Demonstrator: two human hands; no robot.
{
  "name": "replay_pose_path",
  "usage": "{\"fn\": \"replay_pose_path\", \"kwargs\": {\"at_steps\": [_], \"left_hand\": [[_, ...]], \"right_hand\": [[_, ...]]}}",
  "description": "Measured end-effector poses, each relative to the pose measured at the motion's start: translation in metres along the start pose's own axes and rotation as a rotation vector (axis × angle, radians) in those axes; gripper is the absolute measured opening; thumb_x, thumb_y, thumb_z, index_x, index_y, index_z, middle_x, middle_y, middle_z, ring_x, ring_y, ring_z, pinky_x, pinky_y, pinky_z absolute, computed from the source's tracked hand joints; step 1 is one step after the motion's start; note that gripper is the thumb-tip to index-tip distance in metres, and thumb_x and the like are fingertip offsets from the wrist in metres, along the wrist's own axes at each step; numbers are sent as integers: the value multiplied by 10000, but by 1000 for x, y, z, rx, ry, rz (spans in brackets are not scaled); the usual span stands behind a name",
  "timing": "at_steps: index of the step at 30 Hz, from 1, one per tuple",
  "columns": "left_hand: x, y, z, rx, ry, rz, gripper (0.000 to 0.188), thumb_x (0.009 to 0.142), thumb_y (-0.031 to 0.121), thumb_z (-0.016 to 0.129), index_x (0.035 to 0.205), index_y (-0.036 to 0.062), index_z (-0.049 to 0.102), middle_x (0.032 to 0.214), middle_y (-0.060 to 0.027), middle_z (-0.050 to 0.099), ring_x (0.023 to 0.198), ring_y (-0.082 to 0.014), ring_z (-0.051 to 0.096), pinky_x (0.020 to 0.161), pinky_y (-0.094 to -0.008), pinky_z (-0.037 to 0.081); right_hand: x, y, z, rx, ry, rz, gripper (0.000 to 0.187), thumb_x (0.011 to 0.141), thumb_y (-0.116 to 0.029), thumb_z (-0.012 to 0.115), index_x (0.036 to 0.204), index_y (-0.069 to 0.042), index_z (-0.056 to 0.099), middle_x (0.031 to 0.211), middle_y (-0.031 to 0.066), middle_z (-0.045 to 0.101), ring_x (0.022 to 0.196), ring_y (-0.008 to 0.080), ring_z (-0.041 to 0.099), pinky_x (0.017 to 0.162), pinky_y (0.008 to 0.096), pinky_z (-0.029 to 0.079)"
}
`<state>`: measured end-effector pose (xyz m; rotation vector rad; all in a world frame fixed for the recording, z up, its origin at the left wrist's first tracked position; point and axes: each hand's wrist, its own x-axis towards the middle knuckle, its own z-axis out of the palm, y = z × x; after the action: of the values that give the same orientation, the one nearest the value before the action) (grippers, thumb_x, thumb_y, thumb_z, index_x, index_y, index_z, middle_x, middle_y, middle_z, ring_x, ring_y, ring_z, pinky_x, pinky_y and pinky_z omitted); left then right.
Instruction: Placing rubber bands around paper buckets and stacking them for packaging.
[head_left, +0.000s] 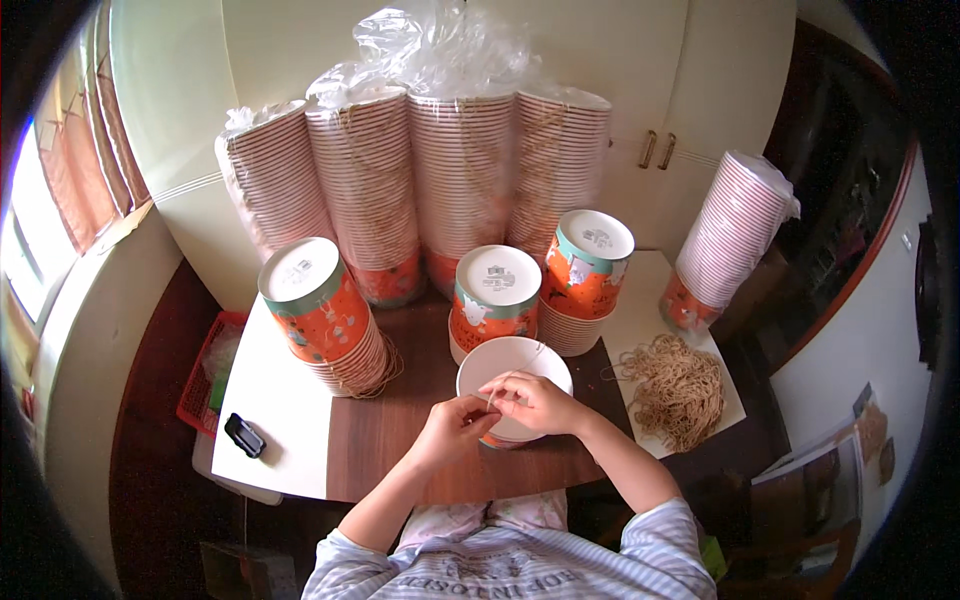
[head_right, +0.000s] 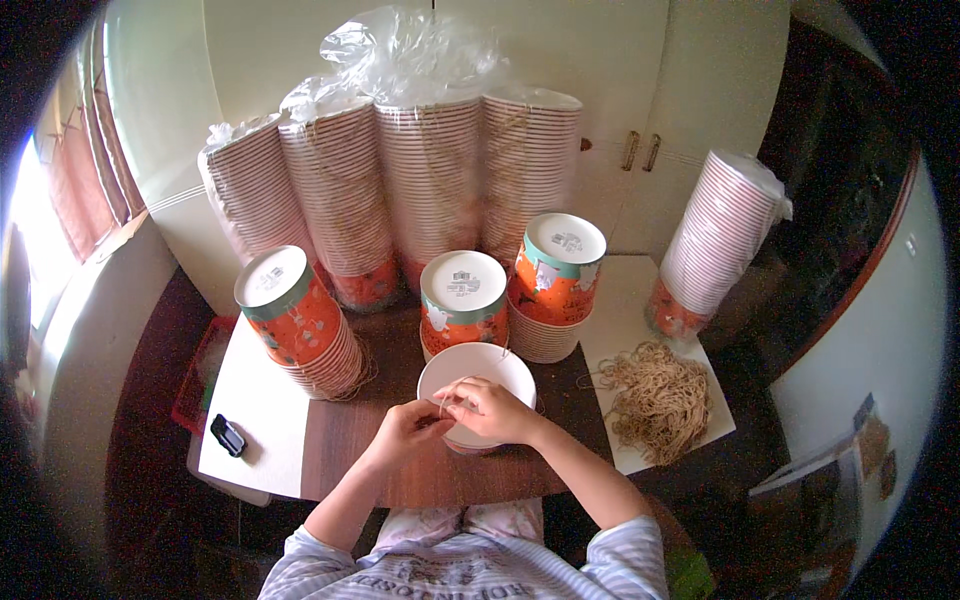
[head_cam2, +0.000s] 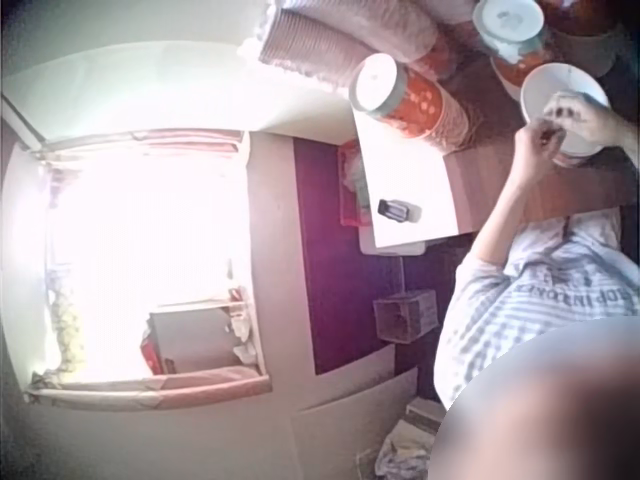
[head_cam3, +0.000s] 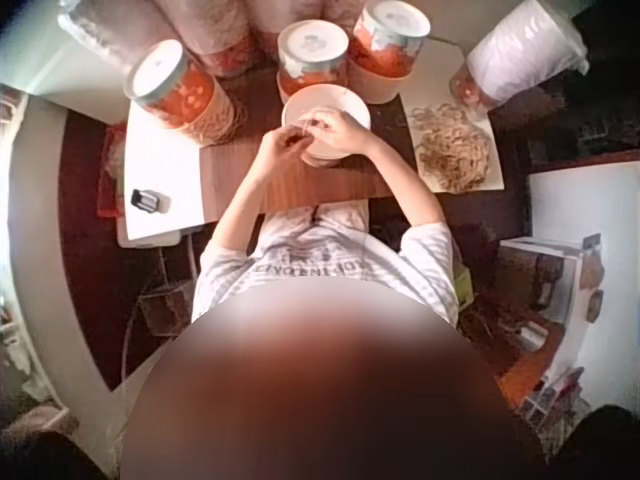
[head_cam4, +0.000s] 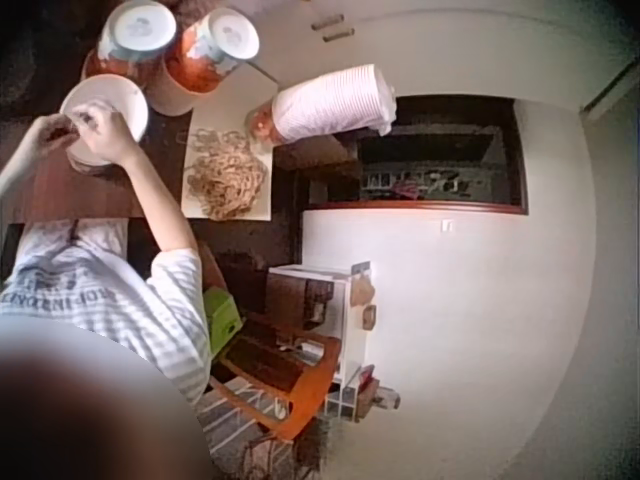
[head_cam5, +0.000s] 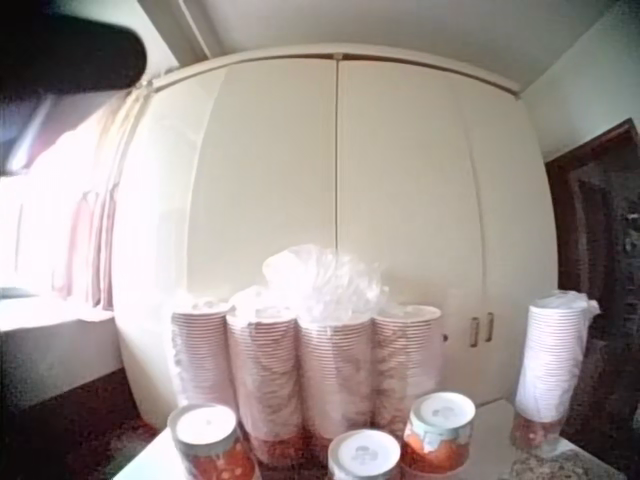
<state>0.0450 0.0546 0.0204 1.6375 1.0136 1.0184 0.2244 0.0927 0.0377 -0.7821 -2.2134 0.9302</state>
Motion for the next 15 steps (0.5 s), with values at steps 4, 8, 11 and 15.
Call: {"fn": "replay_pose_path", "kwargs": {"at_steps": [4, 8, 11, 15], "left_hand": [[-4, 0, -6, -187, -40, -136, 142, 821, 95, 591, 887, -31, 597, 722, -19, 600, 645, -52, 518, 581, -211, 444], [-4, -1, -8, -203, -72, -175, 148, 828, 105, 586, 897, -26, 593, 736, -8, 593, 661, -47, 529, 576, -196, 440], [-6, -5, -10, -217, -42, -171, 133, 831, 105, 581, 888, -16, 579, 741, -10, 589, 669, -53, 546, 571, -192, 438], [-10, -13, -12, -303, -68, -191, 93, 848, 97, 553, 870, 9, 537, 772, -25, 591, 688, -77, 570, 606, -200, 451]], "right_hand": [[-5, -10, -2, -8, -80, 37, 210, 794, -82, 574, 992, -14, 587, 900, 94, 614, 806, 156, 592, 683, 286, 475], [-10, -9, 3, -82, -9, 56, 122, 777, -99, 573, 865, -22, 608, 773, 115, 620, 724, 247, 612, 653, 332, 473], [-13, -14, 4, -105, 94, 79, 97, 764, -97, 586, 818, -17, 601, 715, 106, 607, 656, 239, 604, 611, 325, 475], [-20, -29, 8, -120, 214, 138, 80, 746, -93, 598, 756, -21, 566, 652, 93, 573, 587, 210, 582, 538, 309, 469]]}}
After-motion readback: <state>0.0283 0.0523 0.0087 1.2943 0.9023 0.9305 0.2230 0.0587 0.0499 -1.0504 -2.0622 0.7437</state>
